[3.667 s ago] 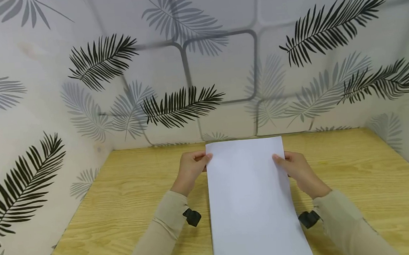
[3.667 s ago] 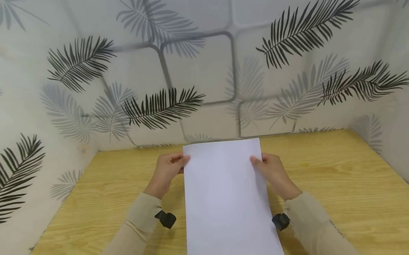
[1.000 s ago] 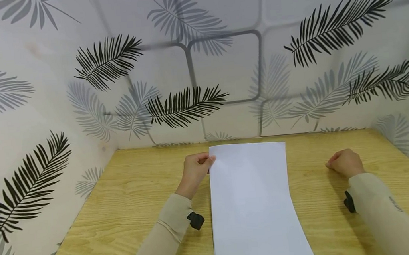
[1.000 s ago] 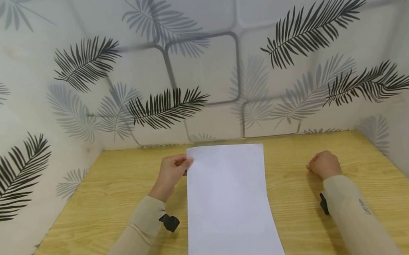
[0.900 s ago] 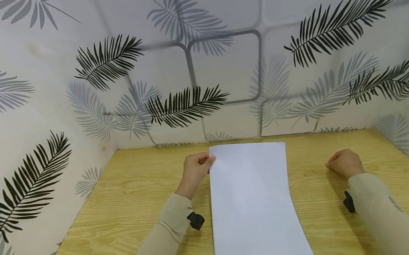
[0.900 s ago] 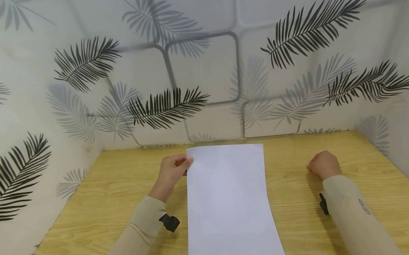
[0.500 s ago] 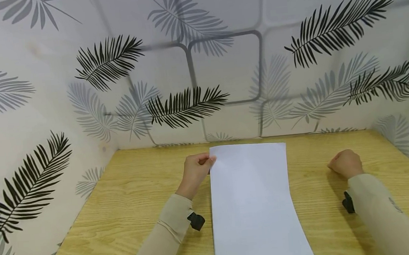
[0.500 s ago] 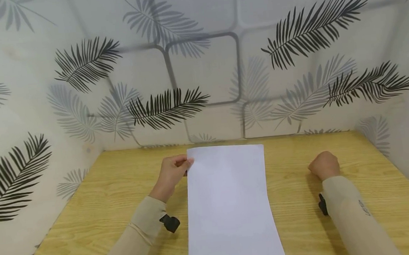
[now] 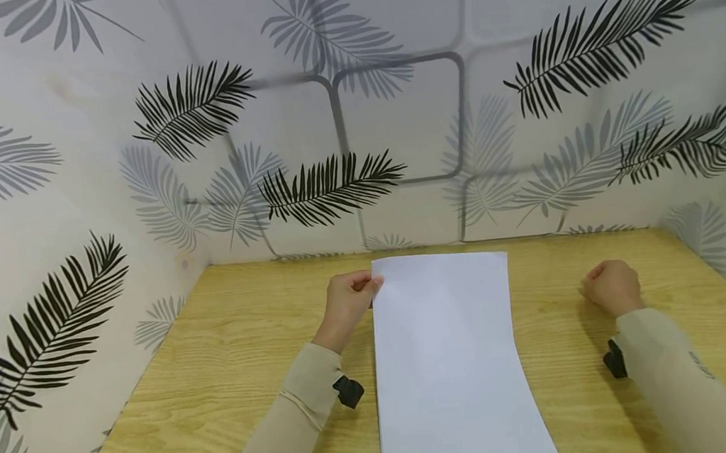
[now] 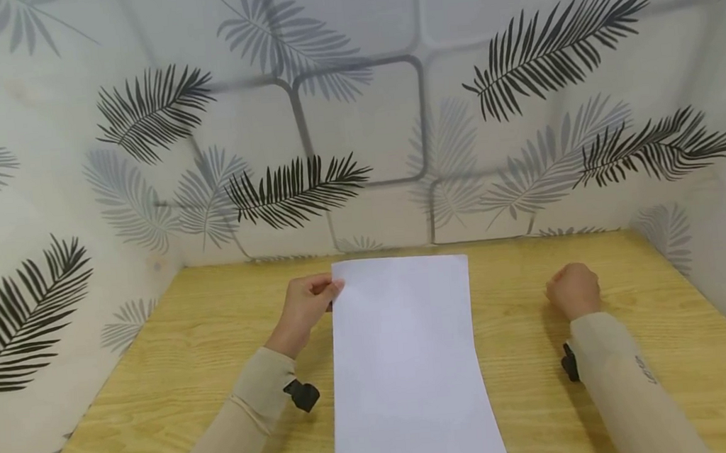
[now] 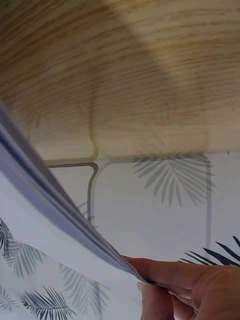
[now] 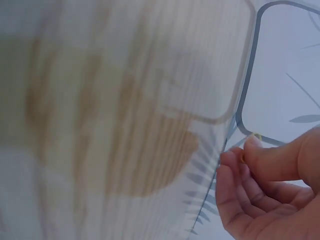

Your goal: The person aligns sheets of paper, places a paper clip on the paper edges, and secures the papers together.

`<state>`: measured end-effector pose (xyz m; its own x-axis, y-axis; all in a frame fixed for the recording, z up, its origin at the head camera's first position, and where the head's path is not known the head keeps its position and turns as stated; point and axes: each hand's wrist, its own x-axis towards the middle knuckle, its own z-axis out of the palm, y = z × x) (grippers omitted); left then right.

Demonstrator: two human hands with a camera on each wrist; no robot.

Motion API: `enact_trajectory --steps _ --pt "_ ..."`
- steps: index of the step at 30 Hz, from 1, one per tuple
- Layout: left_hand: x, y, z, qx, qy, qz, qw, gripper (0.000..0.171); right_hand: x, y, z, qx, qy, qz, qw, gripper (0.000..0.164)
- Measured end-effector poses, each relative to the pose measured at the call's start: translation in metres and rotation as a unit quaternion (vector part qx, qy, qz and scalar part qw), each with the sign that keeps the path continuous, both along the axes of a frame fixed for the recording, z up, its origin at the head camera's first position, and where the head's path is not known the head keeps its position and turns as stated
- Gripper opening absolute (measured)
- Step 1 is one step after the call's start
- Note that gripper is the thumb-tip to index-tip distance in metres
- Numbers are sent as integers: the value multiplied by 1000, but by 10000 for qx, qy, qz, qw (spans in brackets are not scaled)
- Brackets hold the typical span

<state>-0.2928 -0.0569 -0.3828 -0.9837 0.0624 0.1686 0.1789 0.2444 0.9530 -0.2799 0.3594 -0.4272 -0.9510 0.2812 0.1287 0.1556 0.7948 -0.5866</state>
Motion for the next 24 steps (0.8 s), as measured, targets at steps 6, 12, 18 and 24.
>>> enact_trajectory --steps 6,12,18,24 --pt "1 0 0 12 26 -20 10000 16 -1 -6 0 -318 621 -357 9969 15" --pt "2 0 1 16 77 -43 10000 16 0 -11 4 -442 785 -468 9948 13" --pt "2 1 1 16 68 -55 10000 17 0 -15 9 -596 727 -569 9939 14" --pt "2 1 2 40 52 -68 10000 16 -4 -21 15 -602 1092 -643 9901 15"
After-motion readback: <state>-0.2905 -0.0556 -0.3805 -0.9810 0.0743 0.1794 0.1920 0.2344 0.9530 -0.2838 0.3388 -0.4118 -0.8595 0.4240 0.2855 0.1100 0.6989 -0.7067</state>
